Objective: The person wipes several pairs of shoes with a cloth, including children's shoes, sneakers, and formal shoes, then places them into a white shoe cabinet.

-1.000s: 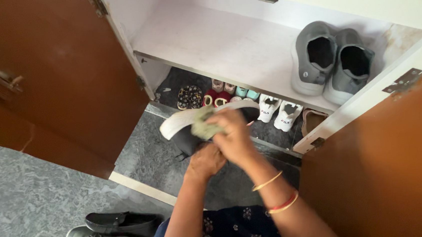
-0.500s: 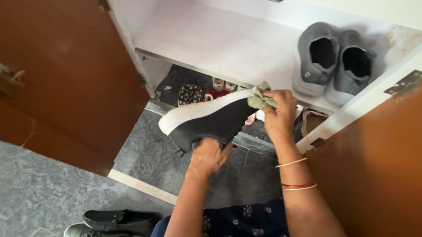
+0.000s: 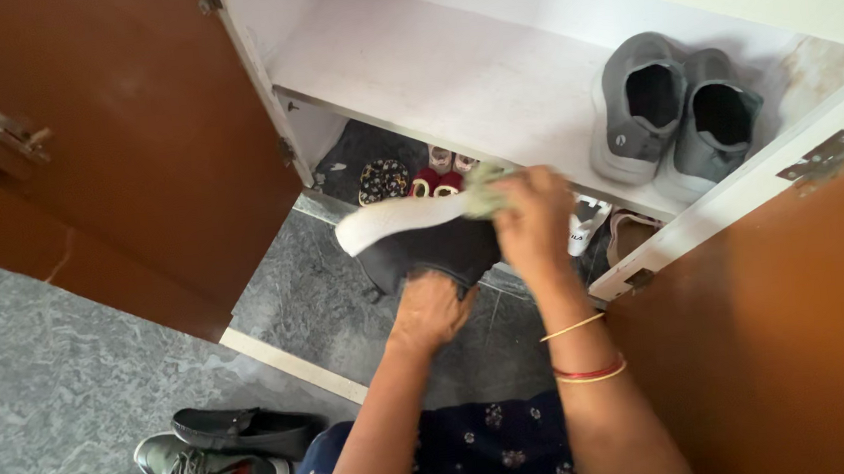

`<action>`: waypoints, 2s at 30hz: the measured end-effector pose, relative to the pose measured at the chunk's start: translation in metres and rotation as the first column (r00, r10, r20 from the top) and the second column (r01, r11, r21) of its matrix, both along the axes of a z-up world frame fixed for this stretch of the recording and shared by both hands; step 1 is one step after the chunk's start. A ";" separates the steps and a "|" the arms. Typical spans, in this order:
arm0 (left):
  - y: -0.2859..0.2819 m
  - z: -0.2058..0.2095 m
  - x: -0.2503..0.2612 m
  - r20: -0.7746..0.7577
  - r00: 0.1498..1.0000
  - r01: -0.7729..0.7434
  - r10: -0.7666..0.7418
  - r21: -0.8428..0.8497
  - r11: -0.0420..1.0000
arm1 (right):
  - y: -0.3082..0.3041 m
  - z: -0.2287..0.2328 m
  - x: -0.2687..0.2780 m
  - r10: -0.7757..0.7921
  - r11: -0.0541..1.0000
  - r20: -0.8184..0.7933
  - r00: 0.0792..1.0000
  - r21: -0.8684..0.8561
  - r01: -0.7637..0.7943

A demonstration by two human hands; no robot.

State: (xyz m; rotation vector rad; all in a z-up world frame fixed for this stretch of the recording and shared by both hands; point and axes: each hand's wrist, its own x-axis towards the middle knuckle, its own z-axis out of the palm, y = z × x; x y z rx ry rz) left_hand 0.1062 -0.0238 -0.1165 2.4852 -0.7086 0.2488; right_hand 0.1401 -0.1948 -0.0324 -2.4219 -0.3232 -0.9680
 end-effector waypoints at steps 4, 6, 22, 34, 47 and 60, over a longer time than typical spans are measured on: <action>0.005 0.028 -0.002 0.172 0.985 0.020 0.005 -0.143 0.990 | -0.036 -0.017 0.008 -0.307 0.930 0.058 0.950 0.230 0.286; 0.000 0.014 0.001 0.103 0.995 0.032 -0.019 -0.128 0.991 | -0.022 -0.013 0.007 -0.152 0.968 0.090 0.984 0.213 0.130; 0.014 0.036 0.003 -0.346 0.934 -0.194 -0.093 -0.706 0.681 | -0.022 -0.022 0.020 -0.111 0.815 0.026 0.993 0.575 0.076; 0.020 0.024 0.024 -0.353 0.776 -0.461 -0.523 -0.883 -0.088 | 0.062 -0.001 -0.031 0.288 0.902 -0.023 0.957 0.344 -0.263; 0.048 0.014 0.040 0.238 0.785 -0.300 -0.572 -0.662 -0.687 | 0.072 -0.057 -0.038 0.535 0.712 -0.408 0.739 0.689 -0.135; 0.027 0.055 0.043 0.030 0.812 -0.440 -0.584 -0.626 -0.644 | 0.060 -0.039 -0.033 0.556 0.636 -0.489 0.672 0.771 0.035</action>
